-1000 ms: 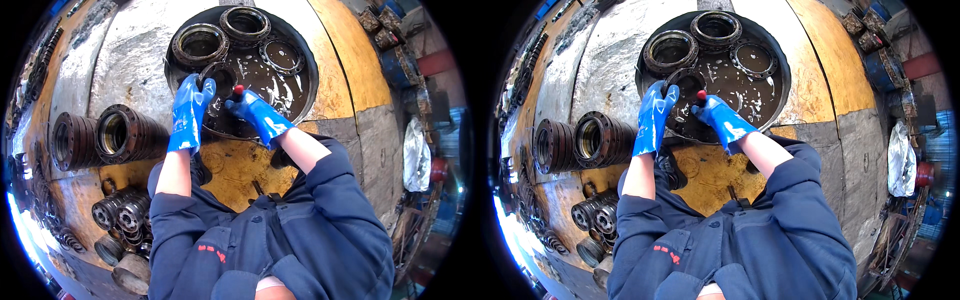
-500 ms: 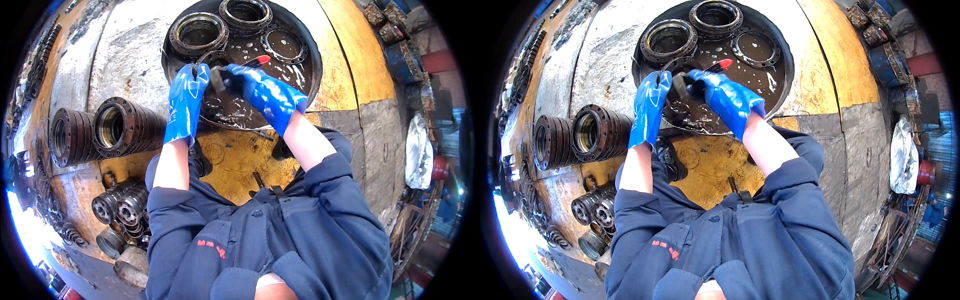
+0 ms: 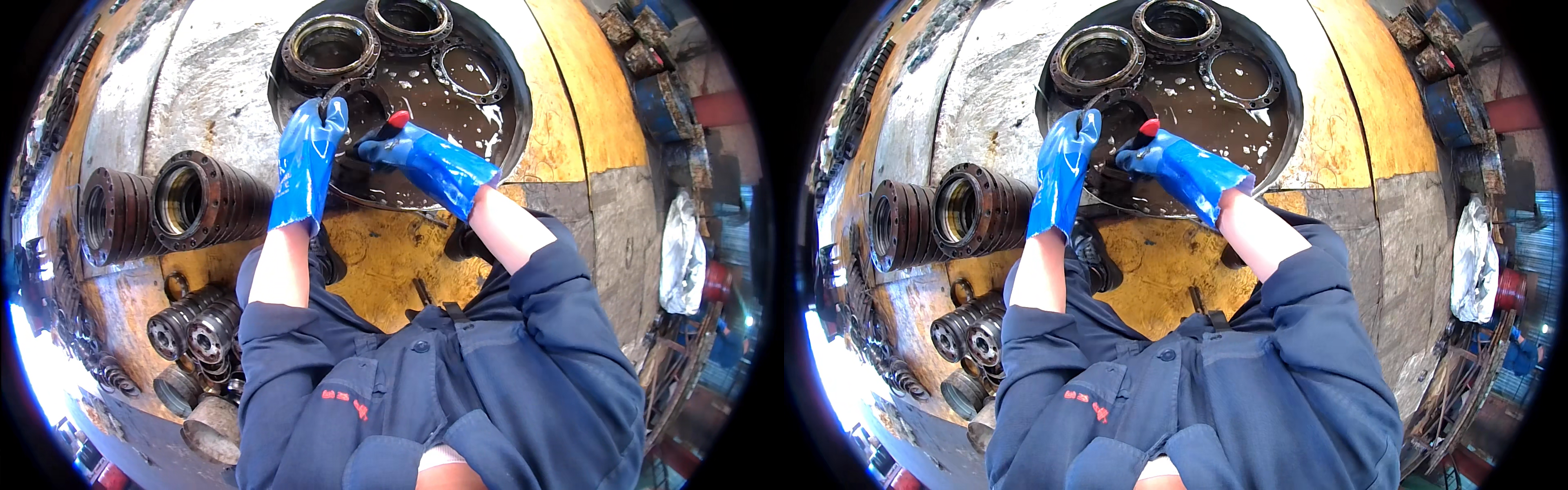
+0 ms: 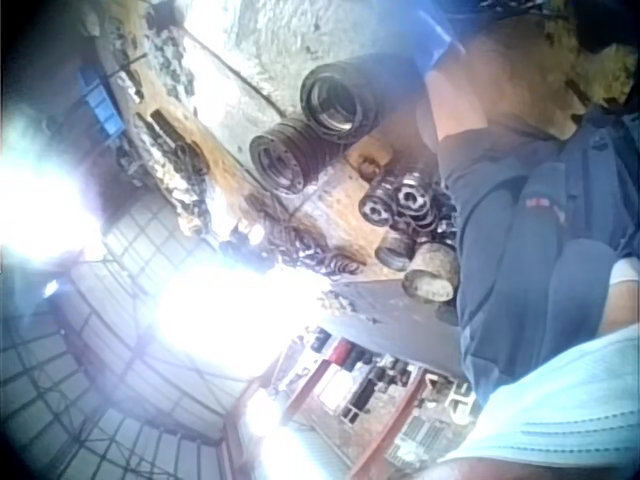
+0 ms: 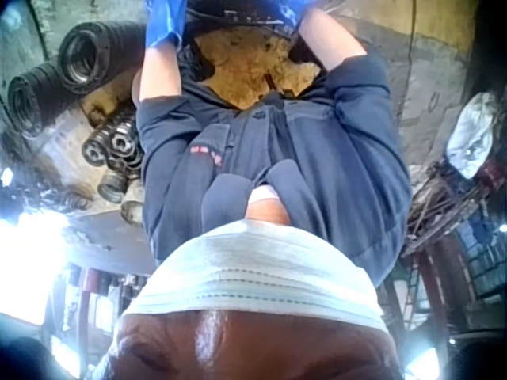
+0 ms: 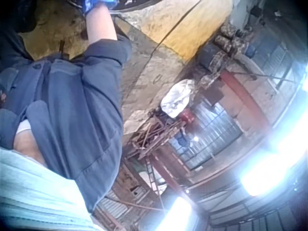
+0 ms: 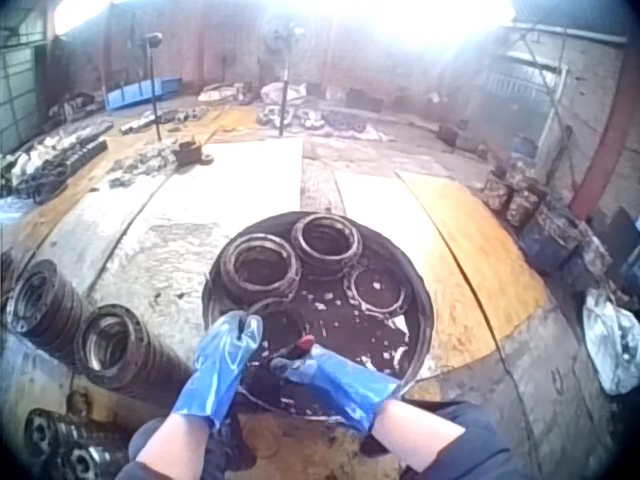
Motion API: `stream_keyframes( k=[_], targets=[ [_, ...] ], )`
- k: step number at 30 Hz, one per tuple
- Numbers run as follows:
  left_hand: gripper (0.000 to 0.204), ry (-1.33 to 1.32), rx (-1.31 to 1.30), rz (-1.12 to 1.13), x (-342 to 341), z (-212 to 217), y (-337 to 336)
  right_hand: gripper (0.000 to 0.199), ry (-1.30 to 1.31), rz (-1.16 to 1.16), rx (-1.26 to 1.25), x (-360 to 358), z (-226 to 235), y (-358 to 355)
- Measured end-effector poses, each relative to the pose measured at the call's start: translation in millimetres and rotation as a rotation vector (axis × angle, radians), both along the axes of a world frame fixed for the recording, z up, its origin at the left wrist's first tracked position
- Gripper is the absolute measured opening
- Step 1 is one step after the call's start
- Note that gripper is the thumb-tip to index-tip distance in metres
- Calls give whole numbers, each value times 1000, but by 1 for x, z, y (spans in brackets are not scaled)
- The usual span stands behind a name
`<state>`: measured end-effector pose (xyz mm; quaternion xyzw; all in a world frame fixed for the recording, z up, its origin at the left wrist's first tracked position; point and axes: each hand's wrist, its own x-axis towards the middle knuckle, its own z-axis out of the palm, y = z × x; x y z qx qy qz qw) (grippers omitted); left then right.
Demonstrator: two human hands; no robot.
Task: The person scrubs several circular metal parts with a red-handled wire brush while wearing blue gloves. They repeatedly dip the parts into a dark liquid in a large metal basin, scrub both sides, and place them into a stack on the floor.
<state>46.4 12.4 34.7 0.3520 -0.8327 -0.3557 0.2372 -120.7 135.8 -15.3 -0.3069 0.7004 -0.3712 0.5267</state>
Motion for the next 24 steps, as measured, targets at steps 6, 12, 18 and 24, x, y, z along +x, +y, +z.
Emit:
stream_keyframes(
  k=[6,12,18,24],
  targets=[
    [52,7,2,-2,-1,-1,-2,21,715,295,120,9,4,-11],
    [50,50,-1,-14,-2,-3,-3,35,1482,557,-169,4,4,-16],
    [49,29,204,-80,1,-3,-9,33,1560,591,-727,13,24,-13],
    [49,4,72,-22,3,3,-1,23,1470,559,-235,-7,8,-9]
  ],
)
